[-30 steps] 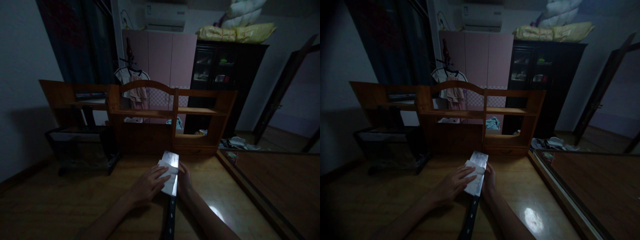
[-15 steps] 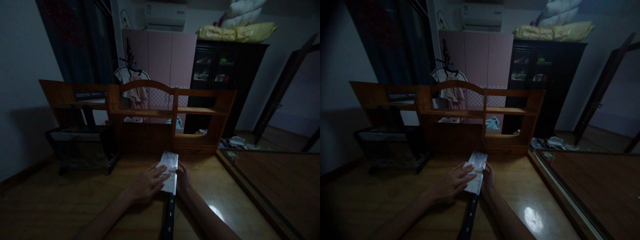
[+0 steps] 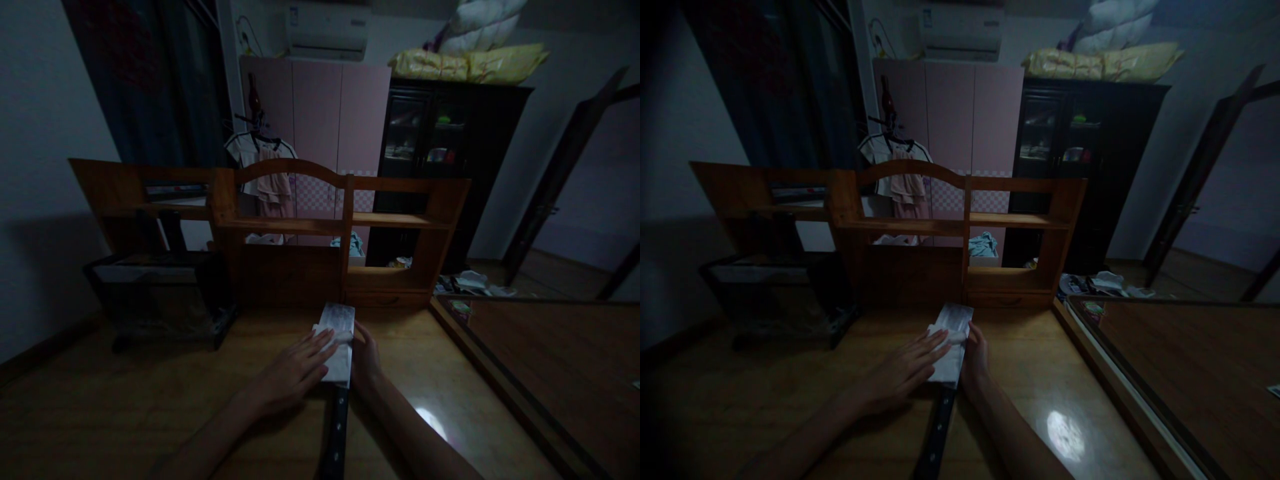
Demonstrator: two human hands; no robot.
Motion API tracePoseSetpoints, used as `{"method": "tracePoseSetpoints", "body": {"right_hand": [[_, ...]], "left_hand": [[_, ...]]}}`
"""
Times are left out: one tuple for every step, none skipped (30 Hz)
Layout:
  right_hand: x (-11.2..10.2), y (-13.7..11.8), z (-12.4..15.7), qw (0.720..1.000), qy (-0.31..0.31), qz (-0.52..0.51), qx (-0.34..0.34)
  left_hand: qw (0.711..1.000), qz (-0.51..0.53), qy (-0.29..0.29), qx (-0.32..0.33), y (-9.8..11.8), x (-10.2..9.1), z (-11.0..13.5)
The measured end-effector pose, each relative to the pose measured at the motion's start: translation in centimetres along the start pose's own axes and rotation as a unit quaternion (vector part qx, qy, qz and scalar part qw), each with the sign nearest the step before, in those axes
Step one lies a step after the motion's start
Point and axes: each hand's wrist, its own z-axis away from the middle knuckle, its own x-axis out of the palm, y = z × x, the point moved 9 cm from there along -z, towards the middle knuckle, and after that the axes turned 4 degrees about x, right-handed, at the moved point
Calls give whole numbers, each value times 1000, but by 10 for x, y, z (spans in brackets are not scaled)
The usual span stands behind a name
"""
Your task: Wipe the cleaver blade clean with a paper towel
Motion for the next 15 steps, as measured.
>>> {"method": "tracePoseSetpoints", "body": {"right_hand": [[0, 0, 1, 1000, 2, -1, 2], [1, 1, 1, 1000, 2, -1, 3], [1, 1, 1, 1000, 2, 0, 4], [0, 1, 1, 1000, 4, 1, 4], [-1, 1, 1, 1000, 5, 2, 2], [-1, 0, 0, 1000, 6, 3, 1], [-2, 0, 0, 1000, 10, 3, 0], [-3, 0, -1, 1000, 14, 4, -1], [-4, 0, -1, 1000, 16, 4, -1], [-4, -1, -2, 1000, 17, 5, -1], [-5, 0, -2, 1000, 16, 7, 2], [-4, 0, -2, 1000, 14, 10, 5], [-4, 0, -3, 1000, 11, 13, 6], [-4, 0, -3, 1000, 7, 15, 5], [-3, 0, -3, 1000, 5, 17, 3]], "left_hand": [[1000, 3, -3, 4, 0, 0, 0], [1000, 5, -7, 6, 0, 0, 0], [1000, 7, -10, 6, 0, 0, 0], [1000, 8, -12, 7, -1, -1, 0], [1000, 8, -12, 7, -1, -1, -1], [1000, 7, -12, 8, -1, -2, -1], [1000, 6, -11, 10, -1, -3, -1], [1000, 6, -10, 11, 0, -4, -1], [1000, 5, -9, 12, 0, -5, -1], [1000, 5, -8, 13, 1, -5, -1], [1000, 6, -8, 15, 2, -6, -2], [1000, 7, -8, 17, 2, -6, -2], [1000, 10, -7, 17, 3, -7, -3], [1000, 13, -7, 18, 3, -6, -3], [1000, 18, -4, 18, 4, -6, -3]]}}
